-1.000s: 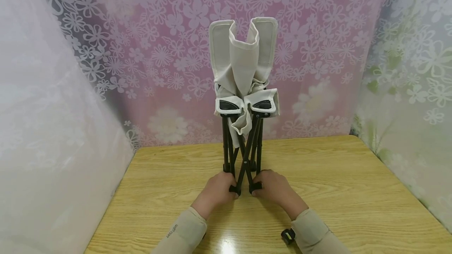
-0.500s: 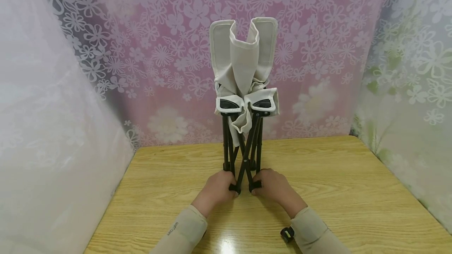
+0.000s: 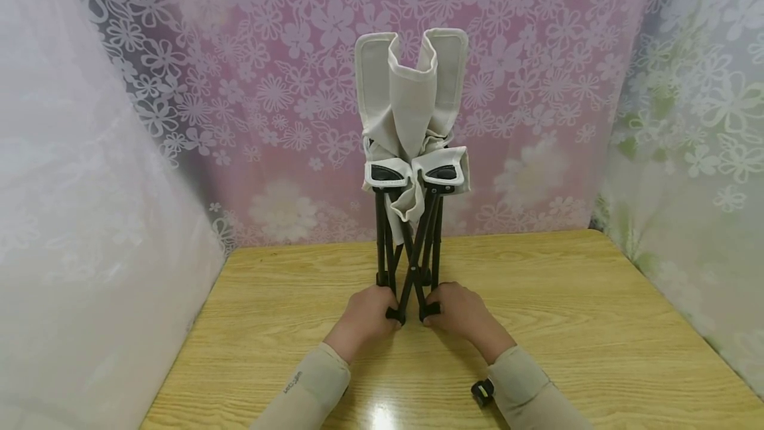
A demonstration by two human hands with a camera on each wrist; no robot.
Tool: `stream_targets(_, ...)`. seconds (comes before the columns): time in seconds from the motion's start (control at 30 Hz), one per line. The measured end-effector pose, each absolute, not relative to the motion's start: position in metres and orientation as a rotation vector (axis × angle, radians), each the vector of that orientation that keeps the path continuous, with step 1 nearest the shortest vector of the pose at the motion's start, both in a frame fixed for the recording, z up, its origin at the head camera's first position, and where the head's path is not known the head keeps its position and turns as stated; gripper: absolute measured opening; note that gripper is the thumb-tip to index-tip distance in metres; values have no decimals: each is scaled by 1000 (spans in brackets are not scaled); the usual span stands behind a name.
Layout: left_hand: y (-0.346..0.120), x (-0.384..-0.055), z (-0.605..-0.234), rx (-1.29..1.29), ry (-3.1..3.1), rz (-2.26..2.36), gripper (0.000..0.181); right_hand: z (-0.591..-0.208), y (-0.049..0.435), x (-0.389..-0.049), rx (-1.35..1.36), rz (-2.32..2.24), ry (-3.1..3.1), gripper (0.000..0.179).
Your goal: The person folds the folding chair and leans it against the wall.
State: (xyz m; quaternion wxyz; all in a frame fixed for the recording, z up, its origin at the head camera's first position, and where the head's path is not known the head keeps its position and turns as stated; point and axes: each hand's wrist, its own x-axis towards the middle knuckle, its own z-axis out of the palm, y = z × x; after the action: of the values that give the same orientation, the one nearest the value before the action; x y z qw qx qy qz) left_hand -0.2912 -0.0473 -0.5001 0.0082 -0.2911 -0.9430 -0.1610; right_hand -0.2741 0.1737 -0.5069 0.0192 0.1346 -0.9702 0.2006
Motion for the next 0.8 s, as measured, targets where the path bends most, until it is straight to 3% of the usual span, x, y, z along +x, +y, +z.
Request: stream_targets(0.8, -45, -306, -498, -871, -2967, -511, 27, -507, 177, -292, 426, 629, -3010, 17)
